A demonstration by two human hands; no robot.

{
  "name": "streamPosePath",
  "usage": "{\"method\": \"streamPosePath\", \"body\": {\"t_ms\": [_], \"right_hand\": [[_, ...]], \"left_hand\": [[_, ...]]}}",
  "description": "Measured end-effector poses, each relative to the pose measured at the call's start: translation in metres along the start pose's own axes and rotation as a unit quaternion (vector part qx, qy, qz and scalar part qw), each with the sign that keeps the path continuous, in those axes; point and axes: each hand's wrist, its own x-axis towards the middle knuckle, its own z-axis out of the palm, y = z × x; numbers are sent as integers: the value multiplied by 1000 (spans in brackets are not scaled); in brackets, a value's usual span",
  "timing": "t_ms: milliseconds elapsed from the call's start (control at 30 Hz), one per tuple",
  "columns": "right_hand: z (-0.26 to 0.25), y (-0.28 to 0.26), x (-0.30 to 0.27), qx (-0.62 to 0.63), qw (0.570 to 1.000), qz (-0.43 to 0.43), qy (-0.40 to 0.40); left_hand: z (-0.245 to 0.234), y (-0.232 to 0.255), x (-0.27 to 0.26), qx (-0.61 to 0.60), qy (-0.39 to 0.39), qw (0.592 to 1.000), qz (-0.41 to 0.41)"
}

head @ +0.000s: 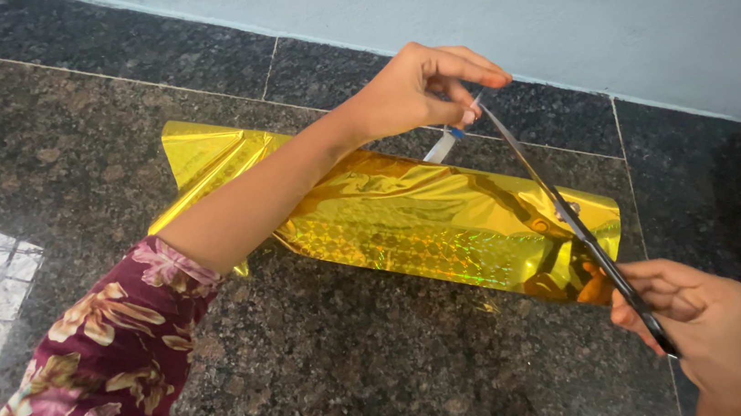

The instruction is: The person wraps a rectangular object in gold foil paper on a tiled floor. They cut and apply clear tape, fold the paper edges, and smooth the surface to secure the wrap.

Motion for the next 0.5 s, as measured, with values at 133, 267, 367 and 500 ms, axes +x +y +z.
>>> {"method": "streamPosePath", "body": {"t_ms": [133,267,367,500], "right_hand": [[3,-3,5,7,1000,-10,-8],[2,-3,8,-3,1000,-6,-7],[-1,-3,6,-8,1000,29,5],[1,-6,5,-1,1000,25,2]], "left_hand": [[1,2,0,2,-14,1000,-1],[0,4,0,9,-13,1000,-2],[1,4,0,3,-19,1000,-1],[1,4,1,10,-26,1000,3]]}}
